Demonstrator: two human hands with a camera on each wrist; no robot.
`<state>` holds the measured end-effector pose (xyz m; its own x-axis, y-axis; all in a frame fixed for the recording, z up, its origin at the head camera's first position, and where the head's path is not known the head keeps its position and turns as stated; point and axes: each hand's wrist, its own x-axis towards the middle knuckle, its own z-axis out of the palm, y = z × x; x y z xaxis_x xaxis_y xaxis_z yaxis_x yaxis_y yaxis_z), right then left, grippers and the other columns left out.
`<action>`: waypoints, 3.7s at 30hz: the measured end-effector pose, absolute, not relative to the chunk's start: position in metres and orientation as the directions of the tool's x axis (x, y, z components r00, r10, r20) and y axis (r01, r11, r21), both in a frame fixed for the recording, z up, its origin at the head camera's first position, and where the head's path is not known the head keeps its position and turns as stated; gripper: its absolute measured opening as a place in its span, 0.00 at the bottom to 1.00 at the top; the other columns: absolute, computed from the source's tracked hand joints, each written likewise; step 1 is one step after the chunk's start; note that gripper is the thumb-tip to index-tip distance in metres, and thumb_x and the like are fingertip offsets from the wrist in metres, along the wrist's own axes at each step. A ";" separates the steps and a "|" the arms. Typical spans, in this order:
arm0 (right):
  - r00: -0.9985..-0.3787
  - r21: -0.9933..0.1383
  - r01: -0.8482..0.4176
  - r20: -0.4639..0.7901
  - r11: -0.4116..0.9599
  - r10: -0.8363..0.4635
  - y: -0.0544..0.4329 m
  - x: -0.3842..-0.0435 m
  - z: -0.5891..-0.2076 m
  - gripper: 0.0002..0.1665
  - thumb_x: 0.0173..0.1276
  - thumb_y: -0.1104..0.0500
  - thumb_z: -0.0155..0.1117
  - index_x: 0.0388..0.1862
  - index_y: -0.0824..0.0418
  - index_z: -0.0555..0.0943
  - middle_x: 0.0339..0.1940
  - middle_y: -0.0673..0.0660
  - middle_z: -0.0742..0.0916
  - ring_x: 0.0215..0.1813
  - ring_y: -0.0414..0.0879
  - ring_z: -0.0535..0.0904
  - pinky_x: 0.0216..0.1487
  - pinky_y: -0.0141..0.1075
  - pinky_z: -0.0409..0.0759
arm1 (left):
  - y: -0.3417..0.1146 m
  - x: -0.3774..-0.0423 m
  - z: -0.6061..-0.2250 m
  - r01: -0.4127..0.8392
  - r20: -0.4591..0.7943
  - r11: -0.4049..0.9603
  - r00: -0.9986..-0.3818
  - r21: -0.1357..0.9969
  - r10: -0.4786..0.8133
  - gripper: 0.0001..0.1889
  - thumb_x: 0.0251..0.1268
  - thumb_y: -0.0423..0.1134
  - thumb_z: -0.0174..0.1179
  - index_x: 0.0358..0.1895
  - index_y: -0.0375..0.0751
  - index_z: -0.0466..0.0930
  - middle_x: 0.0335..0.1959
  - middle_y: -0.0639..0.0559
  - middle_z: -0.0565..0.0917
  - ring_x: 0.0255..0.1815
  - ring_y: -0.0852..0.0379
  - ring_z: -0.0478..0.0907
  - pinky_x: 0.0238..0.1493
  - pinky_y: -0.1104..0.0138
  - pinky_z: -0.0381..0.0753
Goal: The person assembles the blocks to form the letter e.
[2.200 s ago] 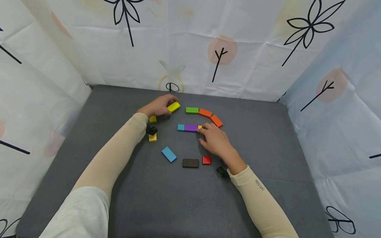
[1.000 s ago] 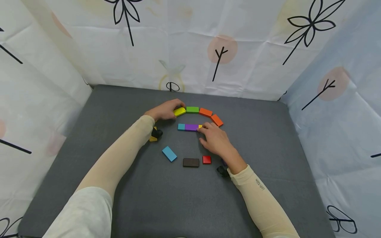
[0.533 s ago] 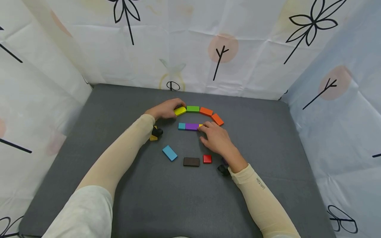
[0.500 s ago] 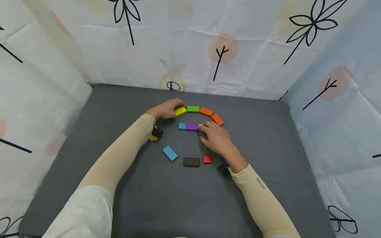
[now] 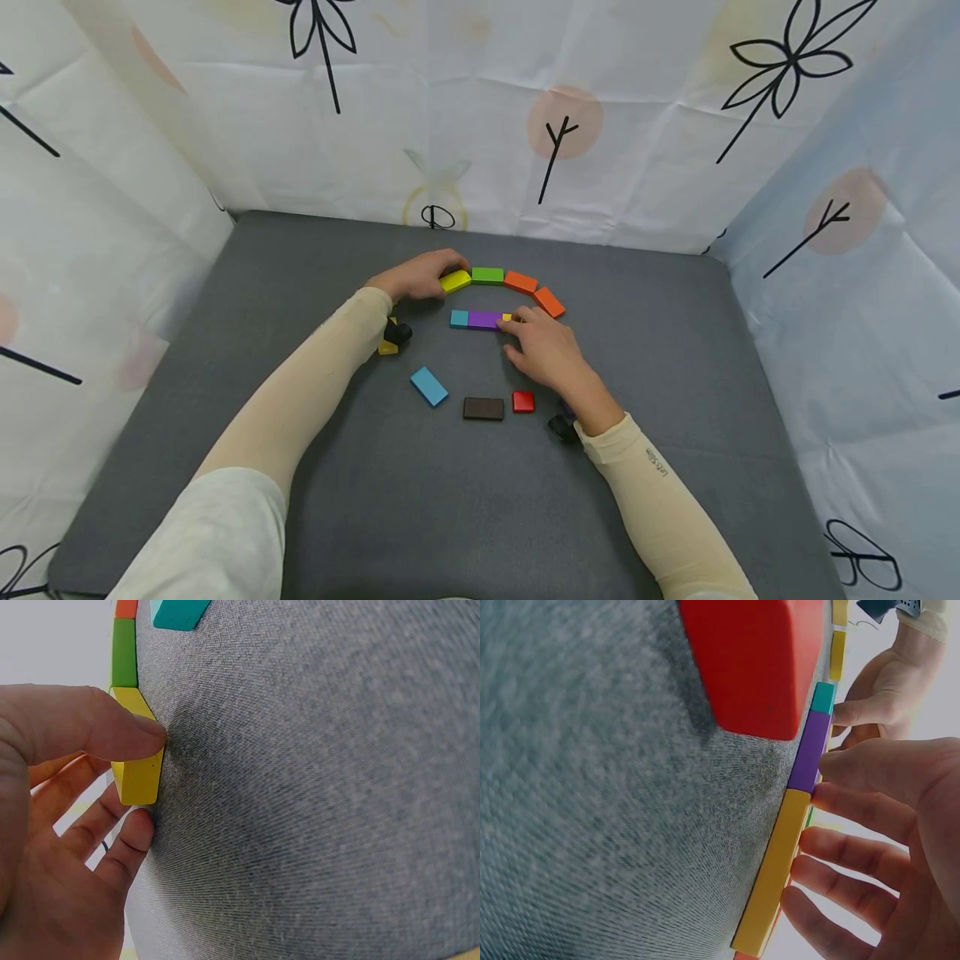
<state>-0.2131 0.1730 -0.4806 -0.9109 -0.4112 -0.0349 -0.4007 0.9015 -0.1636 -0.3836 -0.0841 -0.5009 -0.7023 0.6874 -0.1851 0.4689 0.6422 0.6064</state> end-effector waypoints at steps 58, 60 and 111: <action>-0.918 -0.133 -0.373 -0.093 0.918 -0.386 0.169 -0.204 -0.478 0.29 0.79 0.50 0.71 0.76 0.51 0.82 0.66 0.56 0.81 0.61 0.51 0.76 0.47 0.49 0.86 | -0.188 -0.337 -0.488 0.330 -0.081 0.642 -0.848 0.692 0.524 0.41 0.71 0.33 0.71 0.83 0.32 0.63 0.79 0.32 0.62 0.67 0.32 0.71 0.64 0.40 0.75; -0.920 -0.129 -0.369 -0.092 0.920 -0.382 0.169 -0.204 -0.477 0.29 0.79 0.50 0.71 0.76 0.52 0.82 0.66 0.56 0.81 0.61 0.51 0.76 0.47 0.49 0.86 | -0.192 -0.336 -0.491 0.336 -0.093 0.646 -0.840 0.685 0.535 0.41 0.71 0.33 0.71 0.83 0.31 0.63 0.79 0.31 0.61 0.67 0.32 0.70 0.65 0.40 0.75; -0.918 -0.137 -0.379 -0.066 0.915 -0.390 0.168 -0.209 -0.481 0.30 0.79 0.51 0.71 0.77 0.52 0.81 0.65 0.56 0.82 0.59 0.50 0.76 0.44 0.47 0.85 | -0.134 -0.316 -0.499 0.438 -0.098 0.627 -0.766 0.644 0.636 0.32 0.70 0.31 0.73 0.74 0.32 0.73 0.69 0.38 0.70 0.60 0.41 0.72 0.61 0.49 0.75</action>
<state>-0.2088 0.1679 -0.4806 -0.9183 -0.3904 -0.0658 -0.3792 0.9151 -0.1370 -0.3157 -0.1343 -0.4991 -0.7655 0.6359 -0.0977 0.4384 0.6267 0.6442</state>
